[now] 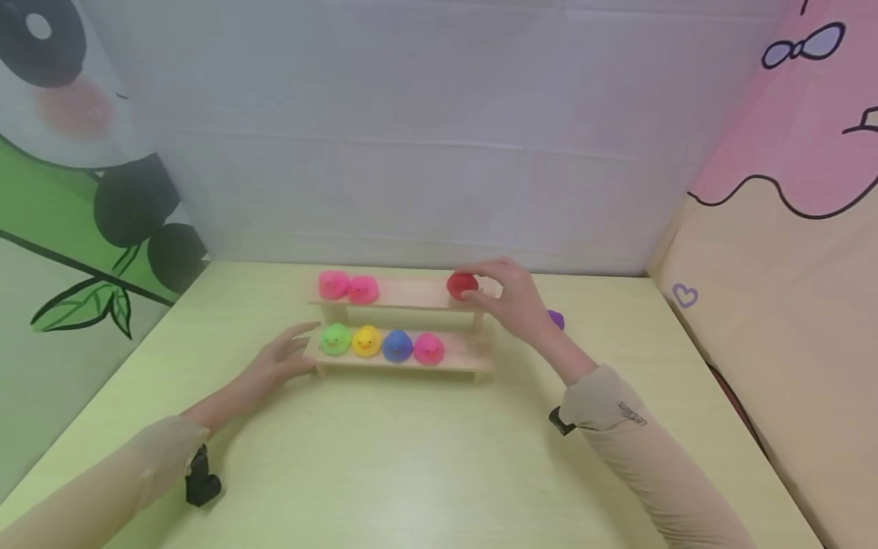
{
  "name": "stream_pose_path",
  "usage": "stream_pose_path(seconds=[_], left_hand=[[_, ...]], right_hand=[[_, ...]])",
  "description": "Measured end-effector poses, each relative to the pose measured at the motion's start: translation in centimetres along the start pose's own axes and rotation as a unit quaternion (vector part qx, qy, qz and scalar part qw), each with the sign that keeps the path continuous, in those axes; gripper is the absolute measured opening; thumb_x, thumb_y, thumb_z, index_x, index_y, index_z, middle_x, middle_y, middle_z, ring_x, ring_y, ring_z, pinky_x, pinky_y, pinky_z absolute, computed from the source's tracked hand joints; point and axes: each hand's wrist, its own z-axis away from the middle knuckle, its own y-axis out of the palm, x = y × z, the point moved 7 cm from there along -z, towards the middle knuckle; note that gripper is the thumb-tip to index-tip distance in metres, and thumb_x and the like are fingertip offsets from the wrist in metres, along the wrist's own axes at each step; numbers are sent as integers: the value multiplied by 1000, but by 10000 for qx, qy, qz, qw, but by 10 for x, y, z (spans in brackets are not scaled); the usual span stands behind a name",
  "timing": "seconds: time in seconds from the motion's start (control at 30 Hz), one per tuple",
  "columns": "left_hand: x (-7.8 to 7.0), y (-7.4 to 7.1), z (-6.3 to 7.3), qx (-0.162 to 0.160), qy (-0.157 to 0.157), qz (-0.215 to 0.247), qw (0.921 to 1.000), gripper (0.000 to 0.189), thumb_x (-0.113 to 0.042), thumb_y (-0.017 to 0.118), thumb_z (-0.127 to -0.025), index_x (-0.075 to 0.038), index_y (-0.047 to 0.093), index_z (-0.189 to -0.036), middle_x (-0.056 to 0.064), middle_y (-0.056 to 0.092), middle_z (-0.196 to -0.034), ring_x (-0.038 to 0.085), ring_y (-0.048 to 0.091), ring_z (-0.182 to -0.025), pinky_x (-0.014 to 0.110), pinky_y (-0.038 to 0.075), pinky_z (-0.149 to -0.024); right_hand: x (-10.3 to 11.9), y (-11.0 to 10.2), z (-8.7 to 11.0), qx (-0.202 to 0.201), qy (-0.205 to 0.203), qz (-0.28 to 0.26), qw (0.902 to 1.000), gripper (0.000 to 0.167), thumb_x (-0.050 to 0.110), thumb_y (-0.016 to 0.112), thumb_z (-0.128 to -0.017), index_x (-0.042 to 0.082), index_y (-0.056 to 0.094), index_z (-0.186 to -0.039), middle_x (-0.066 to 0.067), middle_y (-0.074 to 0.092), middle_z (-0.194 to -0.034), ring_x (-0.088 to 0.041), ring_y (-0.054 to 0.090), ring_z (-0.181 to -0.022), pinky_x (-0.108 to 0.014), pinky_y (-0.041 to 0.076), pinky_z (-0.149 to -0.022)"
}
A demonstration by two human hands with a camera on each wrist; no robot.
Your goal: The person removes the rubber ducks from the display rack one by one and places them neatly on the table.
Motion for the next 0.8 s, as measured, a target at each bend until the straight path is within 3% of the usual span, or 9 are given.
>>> stream_pose_path(seconds=[0.17,0.47,0.8], left_hand=[[1,0,-1,28,-19,-29,10000,68,-31,62,-97,-29,26,-155,12,38,-157,32,47,-139,51,40,-114],[1,0,1,12,-49,14,10000,68,-30,62,-97,-28,26,-155,13,39,-156,23,56,-131,46,45,-111],[0,0,1,-9,-115,-1,9999,69,-31,63,-97,-28,26,-155,14,39,-156,33,49,-137,47,46,-110]], right_hand=[[-11,-8,4,-42,224,194,9996,37,17,78,-85,19,71,-121,-3,72,-110,-19,62,-107,-44,51,-94],[-23,-21,10,-97,278,373,9989,39,17,79,-84,22,70,-122,1,74,-113,-16,67,-109,-40,54,-93],[-40,-40,19,-253,284,812,9960,41,14,80,-82,19,70,-122,-4,75,-112,-22,69,-108,-44,56,-89]])
